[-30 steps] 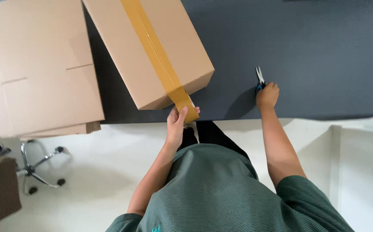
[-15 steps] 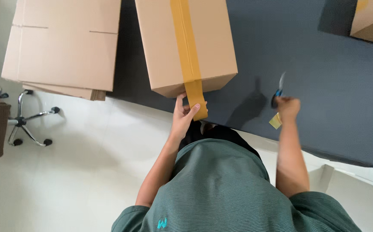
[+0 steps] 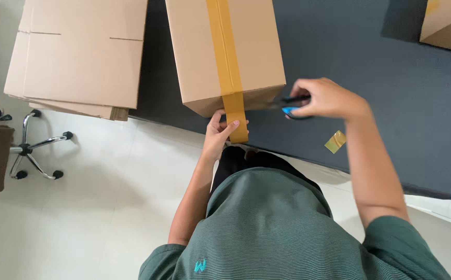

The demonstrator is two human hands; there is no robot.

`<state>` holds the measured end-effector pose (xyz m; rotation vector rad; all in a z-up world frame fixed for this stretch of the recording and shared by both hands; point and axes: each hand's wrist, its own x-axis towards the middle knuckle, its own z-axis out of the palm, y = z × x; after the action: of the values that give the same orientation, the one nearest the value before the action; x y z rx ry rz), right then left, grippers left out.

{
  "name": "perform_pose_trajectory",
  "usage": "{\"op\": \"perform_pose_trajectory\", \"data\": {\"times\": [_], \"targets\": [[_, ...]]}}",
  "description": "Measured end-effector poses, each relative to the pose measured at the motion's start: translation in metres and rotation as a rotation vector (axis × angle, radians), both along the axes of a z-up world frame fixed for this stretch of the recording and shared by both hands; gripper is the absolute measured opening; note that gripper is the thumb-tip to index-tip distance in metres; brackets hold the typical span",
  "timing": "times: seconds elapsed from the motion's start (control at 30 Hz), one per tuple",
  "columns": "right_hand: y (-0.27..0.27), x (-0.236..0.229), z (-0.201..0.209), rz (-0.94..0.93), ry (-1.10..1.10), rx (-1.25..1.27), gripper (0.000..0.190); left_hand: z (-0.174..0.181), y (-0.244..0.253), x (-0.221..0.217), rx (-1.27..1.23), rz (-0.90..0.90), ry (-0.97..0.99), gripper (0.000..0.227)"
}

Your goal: The person unfolds and tapes the bottom of a cardboard box, then repeats the action for another box.

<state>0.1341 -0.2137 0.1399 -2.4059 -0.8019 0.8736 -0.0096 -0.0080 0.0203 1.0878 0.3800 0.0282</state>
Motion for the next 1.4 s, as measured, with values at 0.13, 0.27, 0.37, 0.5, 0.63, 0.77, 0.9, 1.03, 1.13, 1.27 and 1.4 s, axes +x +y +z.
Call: {"op": "perform_pose_trajectory", "data": {"times": [0.13,0.27,0.37,0.5,0.63,0.77,0.9,1.03,1.13,1.27,1.4], "targets": [[0.03,-0.005,0.008,-0.078,0.009,-0.004,0.031,0.004,0.0,-0.004,0.004,0.01,0.006,0.034],[0.03,-0.01,0.005,-0.099,0.036,-0.02,0.038,0.009,0.007,-0.009,-0.011,-0.047,0.046,0.034],[0.03,-0.013,0.001,-0.116,0.057,-0.034,0.039,0.001,0.006,-0.011,-0.016,-0.038,0.045,0.035],[0.04,-0.018,0.005,-0.115,0.075,0.008,0.039,0.002,0.002,-0.008,-0.024,-0.026,0.039,0.036],[0.045,-0.018,0.004,-0.117,0.098,-0.019,0.04,0.009,0.007,-0.01,0.003,-0.062,0.029,0.033],[0.044,-0.014,-0.012,-0.112,0.084,-0.018,0.04,-0.001,0.009,-0.01,-0.003,-0.061,0.008,0.034],[0.049,-0.02,-0.005,-0.108,0.091,0.021,0.037,-0.005,0.005,-0.01,-0.014,-0.041,-0.019,0.035],[0.047,-0.018,-0.016,-0.124,0.098,0.027,0.035,-0.003,0.009,-0.011,-0.008,-0.068,-0.017,0.033],[0.046,-0.017,-0.021,-0.142,0.101,0.044,0.034,-0.006,0.009,-0.011,-0.012,-0.059,-0.009,0.035],[0.046,-0.016,-0.028,-0.144,0.079,0.056,0.031,-0.008,0.007,-0.011,-0.011,-0.044,-0.011,0.036],[0.044,-0.016,-0.028,-0.154,0.048,0.06,0.029,-0.005,0.011,-0.013,0.002,-0.055,-0.034,0.035]]}}
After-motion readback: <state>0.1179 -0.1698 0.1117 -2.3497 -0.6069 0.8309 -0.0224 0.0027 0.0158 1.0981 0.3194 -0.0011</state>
